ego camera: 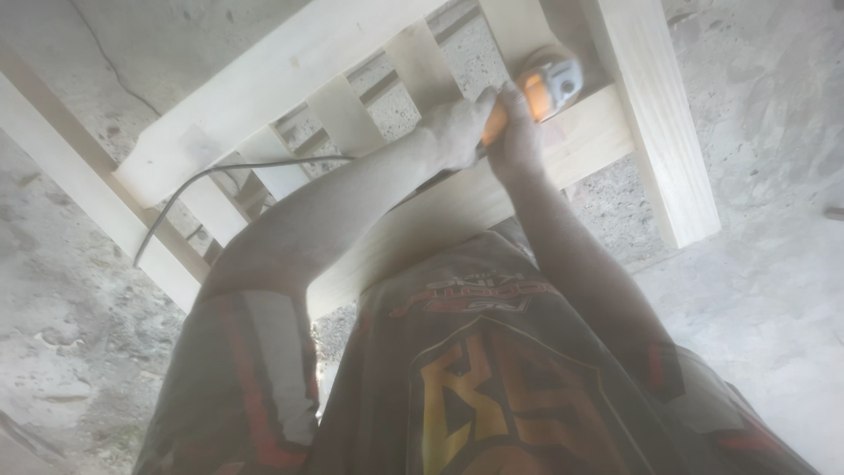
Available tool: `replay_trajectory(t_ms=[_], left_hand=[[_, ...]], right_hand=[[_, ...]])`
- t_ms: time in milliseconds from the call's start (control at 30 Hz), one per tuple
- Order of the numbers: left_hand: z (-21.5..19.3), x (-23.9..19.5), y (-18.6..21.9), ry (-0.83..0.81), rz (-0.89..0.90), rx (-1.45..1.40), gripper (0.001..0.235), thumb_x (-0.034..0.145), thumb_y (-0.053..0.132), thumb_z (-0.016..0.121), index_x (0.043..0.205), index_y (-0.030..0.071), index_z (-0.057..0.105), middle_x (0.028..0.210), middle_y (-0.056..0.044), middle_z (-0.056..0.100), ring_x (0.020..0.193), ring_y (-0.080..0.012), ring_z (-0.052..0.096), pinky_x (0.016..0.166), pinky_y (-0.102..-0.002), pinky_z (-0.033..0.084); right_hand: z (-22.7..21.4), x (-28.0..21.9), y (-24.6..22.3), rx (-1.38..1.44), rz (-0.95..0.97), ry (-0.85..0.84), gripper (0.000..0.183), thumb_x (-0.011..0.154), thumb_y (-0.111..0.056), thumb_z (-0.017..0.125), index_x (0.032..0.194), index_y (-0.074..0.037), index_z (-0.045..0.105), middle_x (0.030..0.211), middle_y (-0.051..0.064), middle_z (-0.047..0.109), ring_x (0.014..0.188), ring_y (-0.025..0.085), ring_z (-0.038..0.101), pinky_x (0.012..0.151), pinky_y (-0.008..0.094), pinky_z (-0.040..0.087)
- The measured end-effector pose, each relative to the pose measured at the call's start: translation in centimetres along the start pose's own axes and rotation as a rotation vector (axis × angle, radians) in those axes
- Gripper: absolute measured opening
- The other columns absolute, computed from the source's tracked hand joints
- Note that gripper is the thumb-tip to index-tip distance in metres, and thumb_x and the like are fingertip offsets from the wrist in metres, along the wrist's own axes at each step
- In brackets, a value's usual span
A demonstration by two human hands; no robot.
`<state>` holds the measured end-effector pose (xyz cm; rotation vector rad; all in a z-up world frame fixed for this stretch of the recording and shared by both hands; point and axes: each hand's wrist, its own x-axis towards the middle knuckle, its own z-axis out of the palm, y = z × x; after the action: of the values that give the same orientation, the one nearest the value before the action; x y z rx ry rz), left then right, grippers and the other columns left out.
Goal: The person uses an electric sander to smooth the surfaces of a white wooden structure, moving the tool across horizontal and vertical slats. The person repositions the structure and continues sanding different sections.
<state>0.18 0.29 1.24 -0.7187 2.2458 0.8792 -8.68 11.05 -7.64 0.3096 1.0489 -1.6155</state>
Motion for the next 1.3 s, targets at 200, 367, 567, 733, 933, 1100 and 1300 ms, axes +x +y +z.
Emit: replay_trajectory(t_ms=[200,367,567,733,933,1100,1300], left_hand=[[0.4,-3.8,-3.0,-0.045,-0.049,0.057,0.087,0.082,0.018,0.08,0.149,0.004,0.025,0.107,-0.021,0.067,0.094,-0.034,0.072,0.081,-0.042,0.063],[-0.2,-2.9,-3.3,0.016,-0.064,0.006,0.088,0.081,0.015,0.082,0.148,0.004,0.028,0.107,-0.019,0.068,0.091,-0.0329,0.074,0.078,-0.04,0.064],[-1.3,0.8,-4.4,0.07,-0.099,-0.077,0.095,0.079,0.015,0.084,0.15,0.0,0.023,0.105,-0.02,0.069,0.089,-0.0304,0.074,0.075,-0.038,0.064],[-3.5,2.1,-6.6,0.156,-0.095,-0.127,0.101,0.077,0.016,0.087,0.152,-0.004,0.022,0.105,-0.019,0.071,0.094,-0.0288,0.073,0.083,-0.034,0.062],[-2.1,1.4,-6.0,0.229,-0.12,-0.083,0.1,0.066,0.015,0.091,0.144,-0.003,0.03,0.112,-0.019,0.067,0.098,-0.0292,0.071,0.086,-0.037,0.06],[0.9,-0.2,-2.4,0.173,0.021,-0.045,0.088,0.088,0.034,0.082,0.145,-0.005,0.028,0.104,-0.021,0.069,0.092,-0.0351,0.07,0.082,-0.044,0.06],[2.0,0.6,-0.6,0.032,-0.024,-0.083,0.093,0.081,0.013,0.077,0.152,-0.005,0.019,0.097,-0.019,0.069,0.085,-0.0281,0.072,0.072,-0.036,0.062]], right_hand=[[2.3,-1.7,4.4,0.011,0.035,0.094,0.056,0.094,-0.022,0.071,0.138,0.003,0.047,0.122,0.014,0.059,0.113,0.026,0.062,0.1,0.044,0.053],[3.4,-0.3,3.2,-0.02,-0.005,0.056,0.059,0.091,-0.022,0.073,0.137,0.002,0.045,0.123,0.014,0.058,0.115,0.027,0.063,0.103,0.046,0.055],[4.2,4.1,0.5,-0.078,0.012,-0.046,0.06,0.09,-0.022,0.073,0.138,0.0,0.043,0.123,0.014,0.057,0.116,0.028,0.062,0.104,0.047,0.055],[7.0,6.9,-0.3,-0.075,0.062,-0.179,0.06,0.091,-0.025,0.071,0.138,0.001,0.045,0.127,0.016,0.058,0.119,0.028,0.063,0.105,0.046,0.056],[6.7,6.1,0.3,-0.178,0.059,-0.039,0.056,0.09,-0.024,0.074,0.135,-0.001,0.051,0.122,0.013,0.06,0.114,0.025,0.064,0.099,0.041,0.055],[2.2,1.4,0.1,-0.089,0.023,-0.051,0.047,0.095,-0.021,0.071,0.134,0.0,0.052,0.118,0.012,0.061,0.111,0.024,0.064,0.097,0.04,0.054],[-0.2,0.8,-0.6,-0.057,0.055,-0.082,0.052,0.096,-0.023,0.069,0.138,-0.006,0.044,0.121,0.01,0.057,0.115,0.024,0.06,0.103,0.043,0.053]])
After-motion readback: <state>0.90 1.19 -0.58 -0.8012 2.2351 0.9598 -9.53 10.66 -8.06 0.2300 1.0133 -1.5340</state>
